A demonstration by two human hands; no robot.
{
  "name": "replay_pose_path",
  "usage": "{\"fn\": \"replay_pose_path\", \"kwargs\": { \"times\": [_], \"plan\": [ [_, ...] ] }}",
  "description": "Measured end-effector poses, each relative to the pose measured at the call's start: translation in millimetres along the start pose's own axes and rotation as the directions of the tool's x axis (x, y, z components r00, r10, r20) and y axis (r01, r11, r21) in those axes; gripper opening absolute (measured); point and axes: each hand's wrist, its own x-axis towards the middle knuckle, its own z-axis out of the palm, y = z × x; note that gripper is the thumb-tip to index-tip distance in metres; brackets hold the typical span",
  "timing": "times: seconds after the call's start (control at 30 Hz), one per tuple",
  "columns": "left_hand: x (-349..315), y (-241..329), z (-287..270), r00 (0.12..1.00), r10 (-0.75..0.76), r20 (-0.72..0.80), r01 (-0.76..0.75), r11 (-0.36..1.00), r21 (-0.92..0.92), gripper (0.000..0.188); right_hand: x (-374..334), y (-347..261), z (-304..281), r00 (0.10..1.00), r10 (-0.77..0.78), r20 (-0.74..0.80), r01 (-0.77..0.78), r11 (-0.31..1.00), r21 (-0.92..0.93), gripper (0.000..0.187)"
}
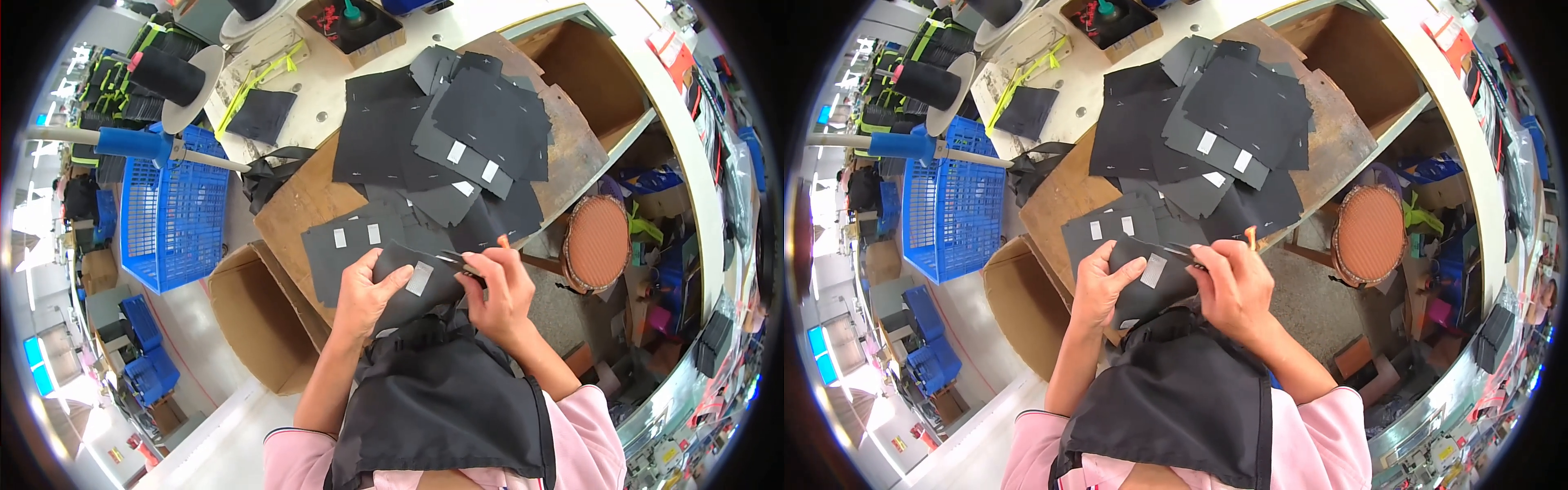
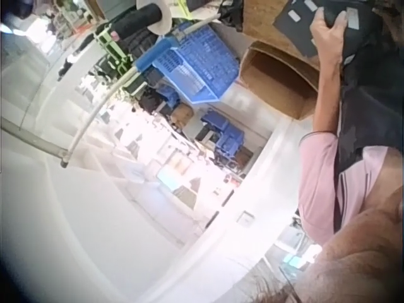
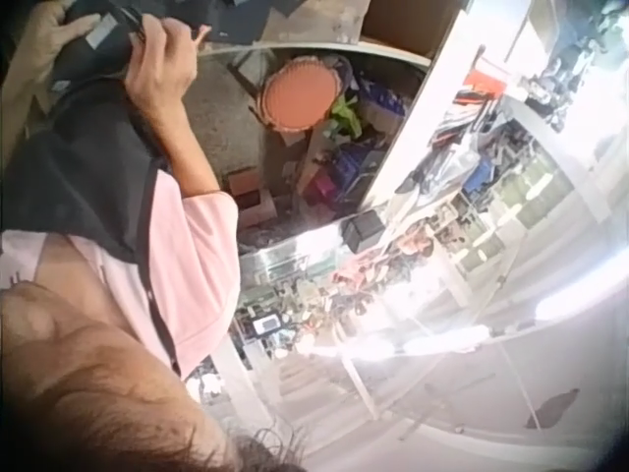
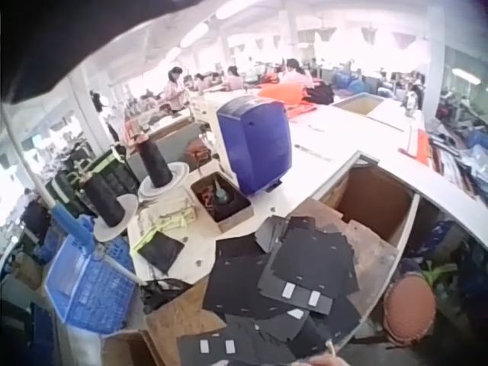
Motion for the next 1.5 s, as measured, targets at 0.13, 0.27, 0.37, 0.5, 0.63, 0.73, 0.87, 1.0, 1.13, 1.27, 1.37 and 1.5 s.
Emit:
{"fn": "replay_pose_path", "kwargs": {
  "times": [0.13,0.27,0.37,0.5,0.63,0.73,0.87,1.0,1.13,1.27,1.37,1.5],
  "plan": [
    [0,0,6,0.997,0.044,-0.058,-0.047,0.998,-0.047,0.026,-4,2,-7,0.998,-0.026,-0.061,0.028,0.999,0.017,0.032],
    [-4,2,12,0.99,0.128,-0.055,-0.126,0.991,0.042,0.036,-7,-3,4,0.989,0.065,0.132,-0.089,0.979,0.186,0.033],
    [-8,3,15,0.982,0.178,-0.057,-0.171,0.979,0.113,0.041,-9,-5,11,0.985,0.096,0.143,-0.124,0.97,0.207,0.032],
    [-12,4,21,0.981,0.18,-0.066,-0.174,0.98,0.094,0.043,-10,-7,18,0.989,0.116,0.092,-0.134,0.966,0.221,0.031],
    [-12,3,19,0.983,0.166,-0.078,-0.159,0.983,0.087,0.045,-11,-4,19,0.995,0.055,0.078,-0.067,0.984,0.167,0.031],
    [-7,-8,12,0.964,0.247,-0.094,-0.222,0.95,0.219,0.046,-13,-3,17,0.996,0.088,0.023,-0.091,0.975,0.204,0.03],
    [-11,-2,22,0.958,0.265,-0.107,-0.241,0.95,0.198,0.048,-13,-8,14,0.997,0.07,0.041,-0.077,0.978,0.195,0.032],
    [-14,3,27,0.961,0.235,-0.144,-0.223,0.97,0.098,0.048,-15,-12,16,0.997,0.075,0.032,-0.079,0.982,0.173,0.035],
    [-13,4,29,0.964,0.22,-0.15,-0.215,0.976,0.044,0.047,-18,-13,14,0.993,0.106,0.043,-0.112,0.978,0.178,0.035],
    [-13,3,30,0.964,0.223,-0.143,-0.22,0.975,0.041,0.047,-13,-12,18,0.997,0.075,0.0,-0.073,0.975,0.212,0.035],
    [-14,1,32,0.957,0.252,-0.144,-0.242,0.966,0.087,0.047,-12,-17,18,0.978,0.203,0.056,-0.21,0.931,0.299,0.034],
    [-14,-4,33,0.952,0.258,-0.164,-0.249,0.966,0.077,0.047,-14,-16,22,0.981,0.19,0.026,-0.189,0.942,0.279,0.034]
  ]
}}
